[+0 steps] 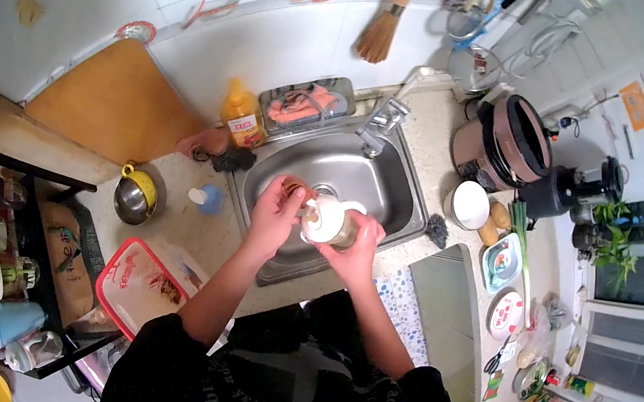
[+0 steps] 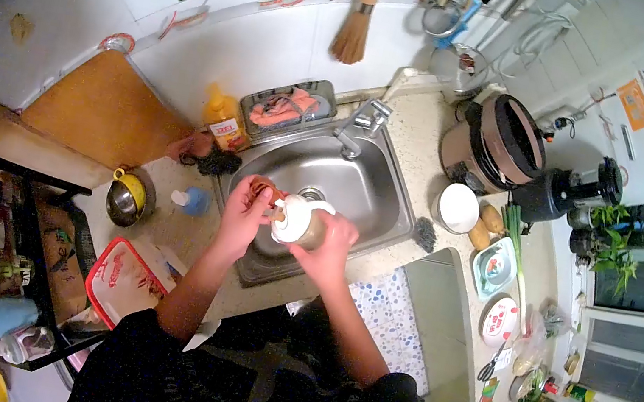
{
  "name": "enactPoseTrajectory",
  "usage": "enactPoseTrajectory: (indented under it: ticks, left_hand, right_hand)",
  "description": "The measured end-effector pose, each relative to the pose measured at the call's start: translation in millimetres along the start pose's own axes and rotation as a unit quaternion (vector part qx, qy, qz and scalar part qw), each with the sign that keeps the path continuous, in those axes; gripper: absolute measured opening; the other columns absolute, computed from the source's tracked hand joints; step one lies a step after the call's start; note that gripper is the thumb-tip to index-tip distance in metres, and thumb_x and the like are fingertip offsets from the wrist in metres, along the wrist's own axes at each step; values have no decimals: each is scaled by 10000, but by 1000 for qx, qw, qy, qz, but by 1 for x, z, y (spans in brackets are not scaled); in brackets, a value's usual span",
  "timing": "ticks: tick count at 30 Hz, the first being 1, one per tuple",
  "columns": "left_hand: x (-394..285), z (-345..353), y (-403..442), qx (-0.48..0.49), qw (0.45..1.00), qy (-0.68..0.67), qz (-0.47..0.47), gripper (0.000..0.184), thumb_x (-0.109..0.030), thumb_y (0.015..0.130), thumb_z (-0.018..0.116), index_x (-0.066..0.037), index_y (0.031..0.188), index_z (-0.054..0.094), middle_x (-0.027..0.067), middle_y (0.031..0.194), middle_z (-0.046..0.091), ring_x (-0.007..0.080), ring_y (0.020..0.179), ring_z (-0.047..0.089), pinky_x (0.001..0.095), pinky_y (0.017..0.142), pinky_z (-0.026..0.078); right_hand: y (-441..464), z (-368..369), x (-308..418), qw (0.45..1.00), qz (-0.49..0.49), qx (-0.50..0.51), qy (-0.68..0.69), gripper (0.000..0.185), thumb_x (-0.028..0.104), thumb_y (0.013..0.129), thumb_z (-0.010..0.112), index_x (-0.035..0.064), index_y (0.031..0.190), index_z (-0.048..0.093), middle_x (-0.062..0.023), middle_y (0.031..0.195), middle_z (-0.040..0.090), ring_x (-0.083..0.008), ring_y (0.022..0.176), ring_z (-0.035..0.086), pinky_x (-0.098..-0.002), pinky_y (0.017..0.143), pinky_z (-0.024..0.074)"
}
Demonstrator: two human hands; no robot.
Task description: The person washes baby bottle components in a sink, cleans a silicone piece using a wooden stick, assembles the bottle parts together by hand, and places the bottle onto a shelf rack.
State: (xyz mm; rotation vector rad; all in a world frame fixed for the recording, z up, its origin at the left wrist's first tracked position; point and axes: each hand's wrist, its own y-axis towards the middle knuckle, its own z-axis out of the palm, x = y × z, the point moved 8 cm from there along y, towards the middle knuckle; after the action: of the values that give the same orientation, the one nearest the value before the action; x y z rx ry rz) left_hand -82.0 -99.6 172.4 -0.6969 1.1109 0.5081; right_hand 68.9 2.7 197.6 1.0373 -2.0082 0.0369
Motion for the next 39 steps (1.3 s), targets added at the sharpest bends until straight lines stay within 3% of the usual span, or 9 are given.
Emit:
enactPoseTrajectory:
  ticks: [2,8,11,12,21,31,34,37,39]
  left_hand:
    - [1,14,-1,19,995,19,96,260,-220,1039,549,-40,1224,525,110,1209,662,184,1057,663,325,820,573]
    - [-17,77,-41,183,981,28,50,603,-72,912,715,-35,1439,425,104,1347,578,175,1234,561,330,1041,454]
    - [-34,119,-70,178,956,177,155,678,-55,851,763,-17,1440,429,96,1311,584,171,1179,590,313,988,488]
    - [-24,129,-71,195,967,108,119,764,-69,806,806,-35,1460,413,98,1347,562,179,1226,560,332,1030,464]
    - [-14,179,-110,214,975,7,54,630,-40,901,673,-70,1470,405,66,1409,519,176,1255,527,344,1061,435]
    - [1,195,-122,125,985,-113,20,539,-56,933,622,-26,1441,448,72,1299,577,151,1118,598,322,984,490]
    - [-10,207,-131,170,979,-80,78,562,-21,906,626,-25,1440,451,70,1298,578,155,1132,593,318,990,482]
    - [-21,220,-142,213,969,-51,112,582,1,880,641,-25,1432,457,70,1302,576,161,1146,588,317,1000,472]
    - [-25,228,-145,228,966,-48,114,592,8,865,656,-25,1424,461,70,1306,575,165,1153,585,318,1006,467]
  right_hand:
    - [-6,-15,2,1000,-24,-15,-6,768,363,533,945,85,1160,600,-133,1056,609,-333,1017,570,-436,930,345]
    - [-27,-70,-10,1000,-1,-18,7,867,305,572,937,30,1298,552,-141,1156,606,-335,1053,573,-428,942,399]
    - [-41,-96,-22,994,4,-51,96,846,264,638,916,59,1357,522,-150,1171,591,-352,1087,573,-444,955,437]
    - [-43,-107,-19,992,18,-40,115,841,207,651,909,56,1373,506,-164,1229,564,-370,1133,560,-428,962,480]
    - [-75,-180,-3,996,32,-70,38,817,105,686,839,55,1395,436,-202,1279,510,-388,1185,521,-442,983,469]
    - [-114,-245,-10,972,-150,-170,67,773,78,655,850,33,1326,468,-206,1255,551,-354,1126,566,-448,985,468]
    - [-118,-245,-42,974,-53,-123,184,667,142,785,789,16,1354,465,-168,1201,598,-265,995,632,-386,822,538]
    - [-126,-226,-75,860,152,-42,485,512,190,943,639,20,1387,449,-143,1138,634,-184,797,660,-286,583,520]
    - [-131,-217,-82,822,229,11,521,406,203,1022,523,49,1390,449,-139,1073,645,-161,626,637,-232,430,423]
